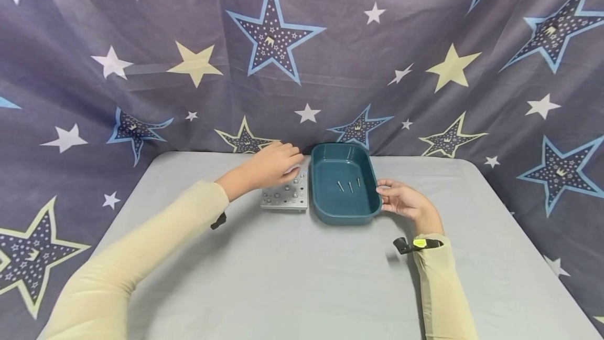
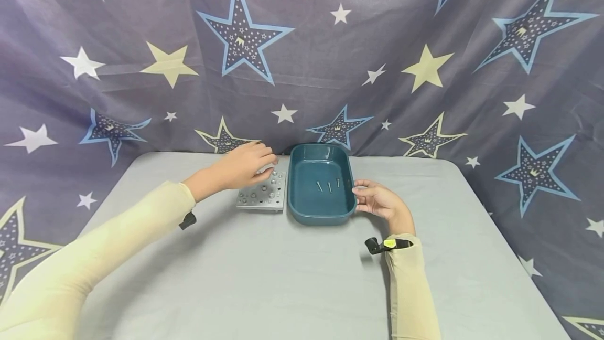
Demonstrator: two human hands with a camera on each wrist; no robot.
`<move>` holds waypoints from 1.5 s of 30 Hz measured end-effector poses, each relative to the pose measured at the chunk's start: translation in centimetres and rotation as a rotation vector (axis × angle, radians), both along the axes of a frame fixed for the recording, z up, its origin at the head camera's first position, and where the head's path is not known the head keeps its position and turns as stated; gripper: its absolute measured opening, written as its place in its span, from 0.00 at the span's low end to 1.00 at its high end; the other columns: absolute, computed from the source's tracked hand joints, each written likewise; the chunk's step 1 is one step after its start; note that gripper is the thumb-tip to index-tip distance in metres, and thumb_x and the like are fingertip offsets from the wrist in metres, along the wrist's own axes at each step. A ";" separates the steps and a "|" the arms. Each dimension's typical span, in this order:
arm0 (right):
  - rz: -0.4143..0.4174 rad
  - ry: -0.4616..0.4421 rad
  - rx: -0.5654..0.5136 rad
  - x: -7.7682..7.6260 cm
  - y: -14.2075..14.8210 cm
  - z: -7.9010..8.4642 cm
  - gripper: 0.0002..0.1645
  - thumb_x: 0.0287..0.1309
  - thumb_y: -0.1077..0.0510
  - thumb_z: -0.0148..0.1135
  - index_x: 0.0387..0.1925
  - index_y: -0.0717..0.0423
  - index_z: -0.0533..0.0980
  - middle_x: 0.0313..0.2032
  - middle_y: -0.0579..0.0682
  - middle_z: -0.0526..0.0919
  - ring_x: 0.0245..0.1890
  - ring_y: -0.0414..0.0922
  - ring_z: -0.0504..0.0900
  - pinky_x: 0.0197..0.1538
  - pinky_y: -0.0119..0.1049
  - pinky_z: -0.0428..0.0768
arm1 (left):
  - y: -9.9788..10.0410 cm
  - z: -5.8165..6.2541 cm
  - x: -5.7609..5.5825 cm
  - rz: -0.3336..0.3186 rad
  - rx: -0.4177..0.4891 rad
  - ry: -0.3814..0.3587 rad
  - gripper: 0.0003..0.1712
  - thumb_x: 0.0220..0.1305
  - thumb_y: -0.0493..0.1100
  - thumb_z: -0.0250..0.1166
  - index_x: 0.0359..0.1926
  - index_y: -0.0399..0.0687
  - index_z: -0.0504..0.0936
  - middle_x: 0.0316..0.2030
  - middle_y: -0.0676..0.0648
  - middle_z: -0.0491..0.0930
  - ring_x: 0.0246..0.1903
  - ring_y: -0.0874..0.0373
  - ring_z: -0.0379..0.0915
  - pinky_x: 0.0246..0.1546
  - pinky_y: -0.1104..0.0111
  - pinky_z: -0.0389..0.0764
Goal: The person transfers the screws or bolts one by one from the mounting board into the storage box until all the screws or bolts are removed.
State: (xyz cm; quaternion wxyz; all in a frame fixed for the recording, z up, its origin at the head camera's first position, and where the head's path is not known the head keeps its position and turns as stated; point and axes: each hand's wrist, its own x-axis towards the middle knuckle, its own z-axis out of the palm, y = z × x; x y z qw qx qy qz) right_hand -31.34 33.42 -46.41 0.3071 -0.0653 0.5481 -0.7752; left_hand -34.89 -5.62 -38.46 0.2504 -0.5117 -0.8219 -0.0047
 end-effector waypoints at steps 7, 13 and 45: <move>0.000 0.002 0.008 0.0 -0.1 0.1 0.12 0.76 0.70 0.34 0.54 0.60 0.61 0.33 0.45 0.83 0.33 0.38 0.83 0.40 0.32 0.86 | -2.2 -1.5 0.4 -0.094 -0.030 0.071 0.09 0.67 0.42 0.60 0.45 0.45 0.80 0.37 0.48 0.80 0.36 0.52 0.73 0.38 0.61 0.76; 0.003 0.001 0.002 0.0 -0.1 0.0 0.11 0.76 0.70 0.35 0.54 0.60 0.61 0.33 0.46 0.83 0.34 0.39 0.83 0.41 0.33 0.86 | -3.5 -2.4 0.5 -0.127 -0.039 0.081 0.11 0.63 0.42 0.63 0.45 0.44 0.80 0.37 0.48 0.80 0.39 0.51 0.76 0.43 0.59 0.78; 0.002 0.005 -0.005 0.0 0.0 -0.1 0.11 0.77 0.70 0.34 0.53 0.60 0.61 0.32 0.46 0.83 0.32 0.39 0.83 0.40 0.32 0.85 | -6.8 -6.1 0.5 -0.137 -0.157 0.008 0.09 0.59 0.46 0.57 0.40 0.49 0.75 0.38 0.48 0.76 0.40 0.51 0.67 0.49 0.55 0.70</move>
